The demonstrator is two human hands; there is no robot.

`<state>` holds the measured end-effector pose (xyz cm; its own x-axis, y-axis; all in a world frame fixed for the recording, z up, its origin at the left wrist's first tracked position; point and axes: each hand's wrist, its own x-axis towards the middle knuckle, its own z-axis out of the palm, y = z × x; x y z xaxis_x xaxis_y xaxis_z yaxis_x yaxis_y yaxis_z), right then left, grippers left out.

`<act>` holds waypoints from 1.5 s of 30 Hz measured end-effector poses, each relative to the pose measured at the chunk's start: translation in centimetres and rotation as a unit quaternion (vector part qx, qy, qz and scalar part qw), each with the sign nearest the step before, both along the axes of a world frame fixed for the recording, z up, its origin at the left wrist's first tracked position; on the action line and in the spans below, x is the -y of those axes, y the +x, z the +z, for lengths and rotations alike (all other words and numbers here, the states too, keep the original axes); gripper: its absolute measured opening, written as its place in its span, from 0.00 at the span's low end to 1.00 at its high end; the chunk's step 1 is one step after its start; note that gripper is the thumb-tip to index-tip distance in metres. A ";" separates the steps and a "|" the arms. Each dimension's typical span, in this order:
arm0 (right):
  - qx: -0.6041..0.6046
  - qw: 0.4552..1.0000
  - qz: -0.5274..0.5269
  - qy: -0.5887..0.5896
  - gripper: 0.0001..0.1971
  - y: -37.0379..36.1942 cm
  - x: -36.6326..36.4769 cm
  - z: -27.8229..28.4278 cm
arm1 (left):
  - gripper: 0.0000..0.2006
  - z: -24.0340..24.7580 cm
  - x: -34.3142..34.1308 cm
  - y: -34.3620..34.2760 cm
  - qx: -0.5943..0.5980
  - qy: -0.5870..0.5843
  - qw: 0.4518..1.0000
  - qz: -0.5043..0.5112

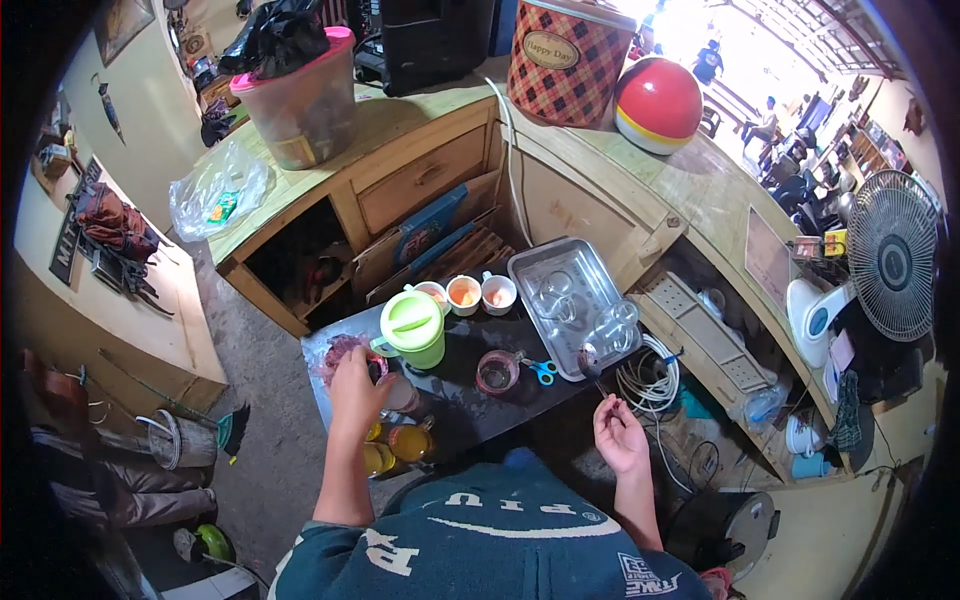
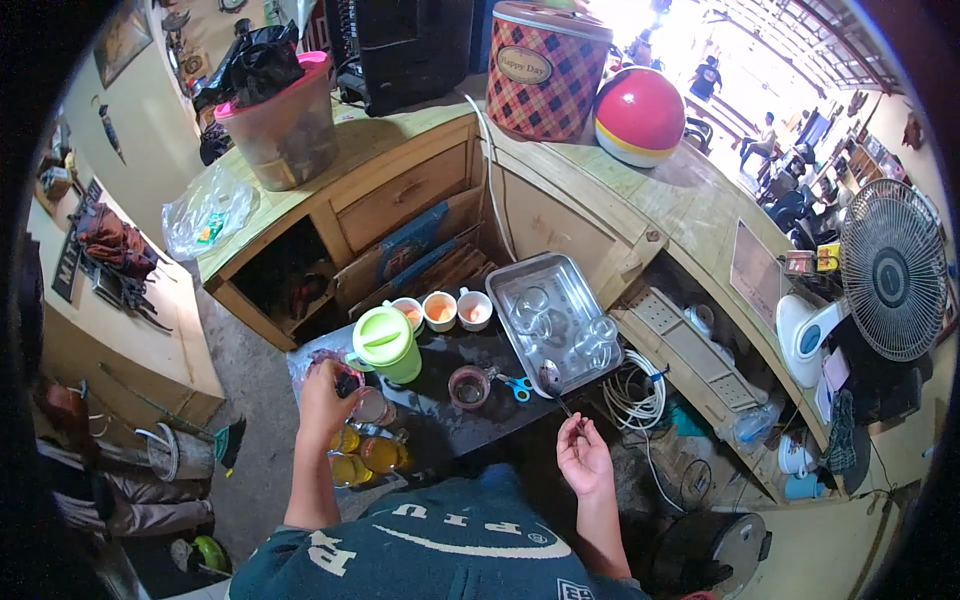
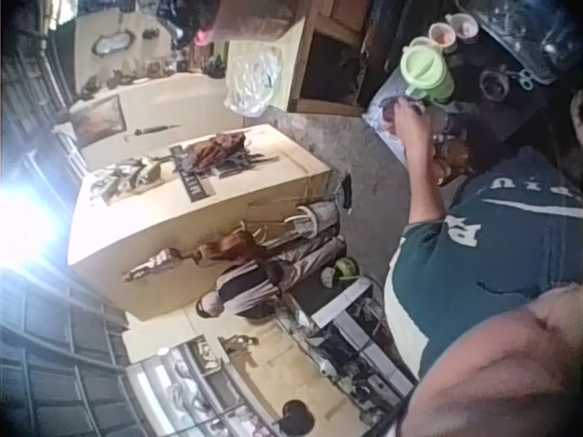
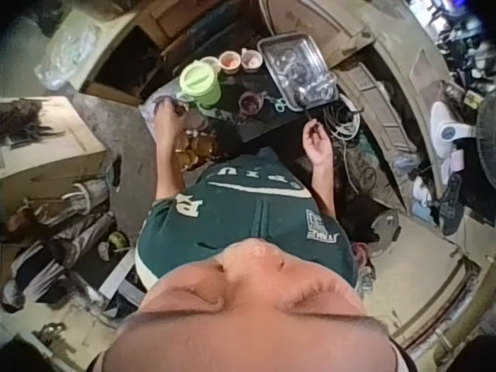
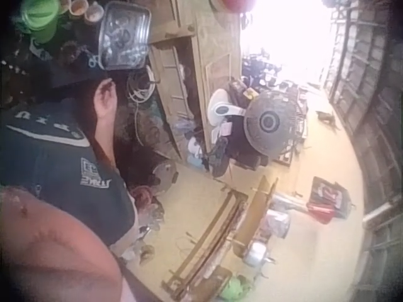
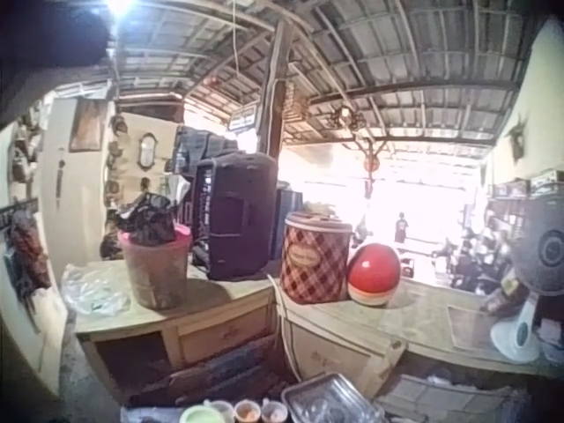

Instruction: Preparing and mixing drinks into cups on a counter area.

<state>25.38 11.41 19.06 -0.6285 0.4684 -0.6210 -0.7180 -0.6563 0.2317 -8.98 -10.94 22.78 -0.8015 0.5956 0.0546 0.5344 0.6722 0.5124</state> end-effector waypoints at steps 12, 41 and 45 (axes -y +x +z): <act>-0.023 1.000 0.014 -0.012 0.08 4.7 -6.8 0.3 | 0.68 -19.5 -10.8 14.0 0.243 0.217 0.945 0.038; 0.249 0.360 0.236 0.868 0.06 -4.1 -8.7 13.2 | 0.38 1.4 -15.4 16.5 -0.210 0.320 0.917 -0.110; 0.203 0.238 0.182 0.932 0.06 -6.6 -7.6 14.1 | 0.37 3.6 -15.2 16.0 -0.201 0.317 0.920 -0.107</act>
